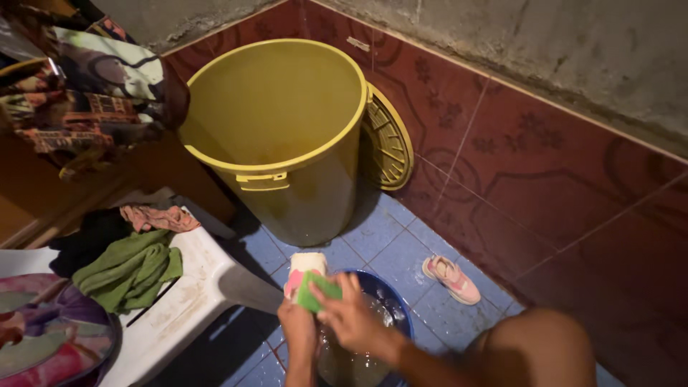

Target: The person washes shoes by hand using a sponge and a bucket of water.

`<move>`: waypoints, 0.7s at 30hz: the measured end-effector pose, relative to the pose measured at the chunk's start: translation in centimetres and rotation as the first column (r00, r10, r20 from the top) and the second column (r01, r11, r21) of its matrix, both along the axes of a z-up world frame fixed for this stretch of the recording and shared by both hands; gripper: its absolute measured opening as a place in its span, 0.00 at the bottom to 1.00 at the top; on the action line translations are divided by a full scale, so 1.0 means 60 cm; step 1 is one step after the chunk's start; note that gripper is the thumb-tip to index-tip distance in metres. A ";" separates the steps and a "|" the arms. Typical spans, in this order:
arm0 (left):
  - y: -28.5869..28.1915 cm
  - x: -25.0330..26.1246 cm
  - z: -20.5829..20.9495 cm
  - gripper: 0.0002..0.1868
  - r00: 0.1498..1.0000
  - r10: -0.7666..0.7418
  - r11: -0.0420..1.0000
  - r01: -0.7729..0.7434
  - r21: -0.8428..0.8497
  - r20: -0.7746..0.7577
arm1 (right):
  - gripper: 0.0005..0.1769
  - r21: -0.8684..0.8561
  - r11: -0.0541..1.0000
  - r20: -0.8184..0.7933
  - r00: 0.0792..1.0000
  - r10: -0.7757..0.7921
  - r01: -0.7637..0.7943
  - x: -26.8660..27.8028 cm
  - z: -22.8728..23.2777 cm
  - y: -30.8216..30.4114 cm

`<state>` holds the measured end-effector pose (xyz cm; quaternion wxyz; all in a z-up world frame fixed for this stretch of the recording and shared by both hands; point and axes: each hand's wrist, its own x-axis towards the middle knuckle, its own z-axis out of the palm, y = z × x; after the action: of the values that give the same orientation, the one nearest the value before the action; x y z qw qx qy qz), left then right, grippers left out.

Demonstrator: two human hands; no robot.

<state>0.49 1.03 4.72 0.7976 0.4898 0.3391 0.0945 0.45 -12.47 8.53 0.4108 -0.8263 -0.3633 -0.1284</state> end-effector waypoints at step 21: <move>-0.066 -0.005 -0.043 0.15 0.981 -0.070 0.962 0.113 -0.248 0.178 | 0.30 0.106 0.940 0.029 0.944 -0.330 0.325 0.081 0.049 -0.058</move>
<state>0.21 -2.94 2.16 0.8836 0.3877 0.2569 0.0537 5.32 -15.93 11.45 0.4159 -0.8504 -0.2233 -0.2322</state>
